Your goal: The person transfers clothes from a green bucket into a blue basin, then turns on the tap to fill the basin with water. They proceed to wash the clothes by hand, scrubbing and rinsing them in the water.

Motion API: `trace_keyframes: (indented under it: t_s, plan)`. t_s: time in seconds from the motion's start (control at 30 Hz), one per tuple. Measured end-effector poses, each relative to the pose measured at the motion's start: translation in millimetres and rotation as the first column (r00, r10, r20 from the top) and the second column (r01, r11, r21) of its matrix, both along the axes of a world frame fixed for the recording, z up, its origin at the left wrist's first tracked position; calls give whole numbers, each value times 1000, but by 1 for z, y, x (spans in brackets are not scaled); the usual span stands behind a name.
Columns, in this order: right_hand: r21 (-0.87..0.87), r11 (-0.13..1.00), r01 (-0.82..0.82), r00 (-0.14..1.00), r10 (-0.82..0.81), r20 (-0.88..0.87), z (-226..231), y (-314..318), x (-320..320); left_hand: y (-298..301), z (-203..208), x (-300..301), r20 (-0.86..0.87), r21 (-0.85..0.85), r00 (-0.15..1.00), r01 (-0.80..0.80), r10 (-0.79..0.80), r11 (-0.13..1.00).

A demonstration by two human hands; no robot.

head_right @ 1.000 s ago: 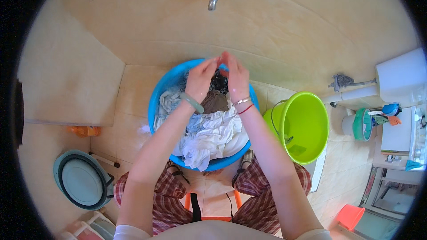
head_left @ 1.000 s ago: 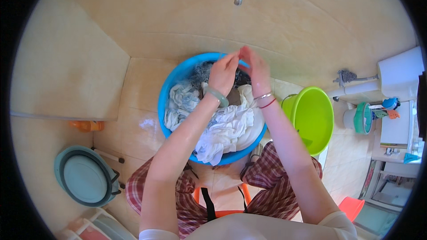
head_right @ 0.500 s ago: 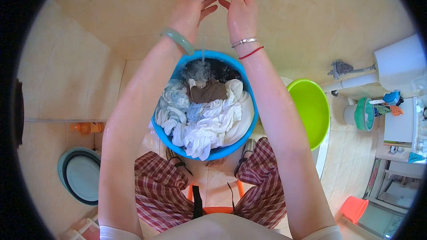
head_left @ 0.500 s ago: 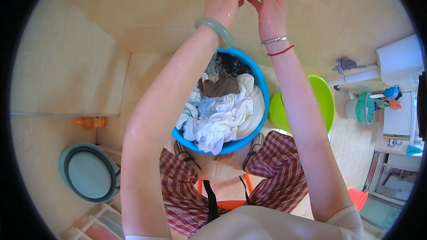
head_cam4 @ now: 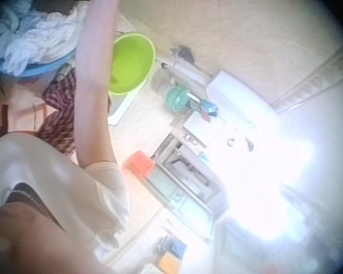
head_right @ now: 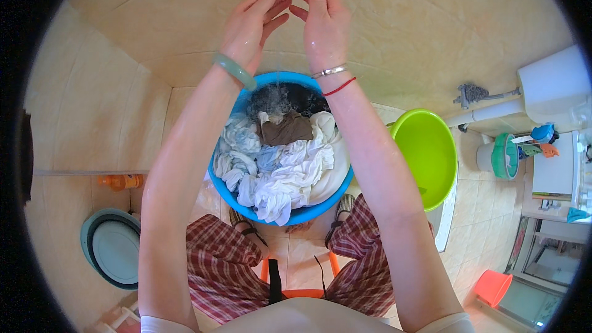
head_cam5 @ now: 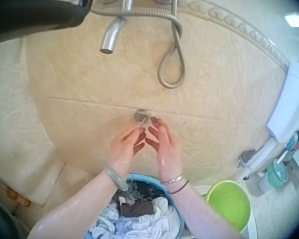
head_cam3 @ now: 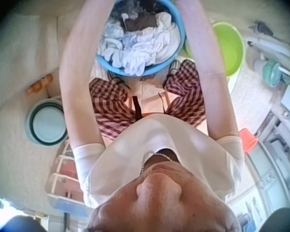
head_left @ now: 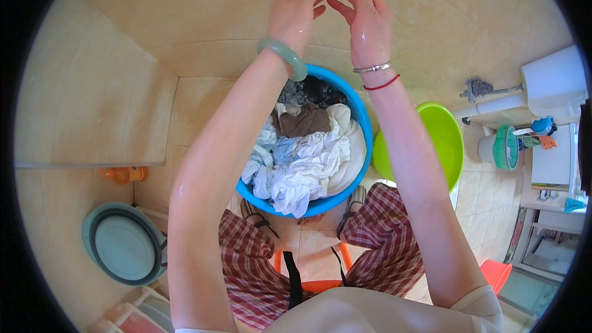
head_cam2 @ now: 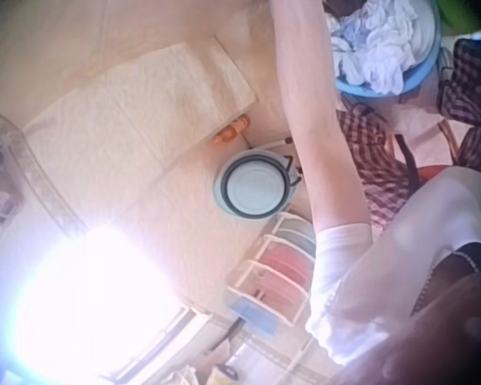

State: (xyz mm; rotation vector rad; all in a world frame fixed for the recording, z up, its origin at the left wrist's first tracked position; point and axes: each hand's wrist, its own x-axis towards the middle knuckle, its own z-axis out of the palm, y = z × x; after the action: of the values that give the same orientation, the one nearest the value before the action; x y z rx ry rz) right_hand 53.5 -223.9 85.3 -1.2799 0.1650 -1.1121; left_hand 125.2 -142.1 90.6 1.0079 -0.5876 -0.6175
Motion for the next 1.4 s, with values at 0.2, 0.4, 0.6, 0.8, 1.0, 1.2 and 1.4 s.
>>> trace_keyframes:
  t_s: [0.2, 0.4, 0.6, 0.8, 1.0, 1.2, 1.4]
  plan:
    - [39, 996, -82, 996, 83, -26, -5, -5, -5, 5, -18, 8, -24, 30, 999, -29, 29, 999]
    - [48, 998, 36, 959, -20, -283, -47, -1, -25, 36, -75, 36, 27, 225, 987, -161, 159, 961]
    - [-440, 753, -490, 386, -265, -883, -235, 3, -82, 83, -251, 5, 660, 730, 633, -415, -404, 543]
    - [-476, 619, -625, 219, -446, -868, -263, 27, -76, 104, -306, 8, 619, 783, 506, -342, -600, 519]
    - [-306, 860, -409, 579, -15, -815, -192, 2, -44, 98, -256, 38, -166, 571, 973, 226, -159, 789]
    - [-416, 790, -450, 626, -53, -778, -257, -1, 10, 85, -298, 45, -553, 271, 826, 58, 106, 961]
    - [-455, 714, -533, 388, -271, -881, -322, 17, 4, 77, -357, 38, -418, 541, 860, -22, 292, 841]
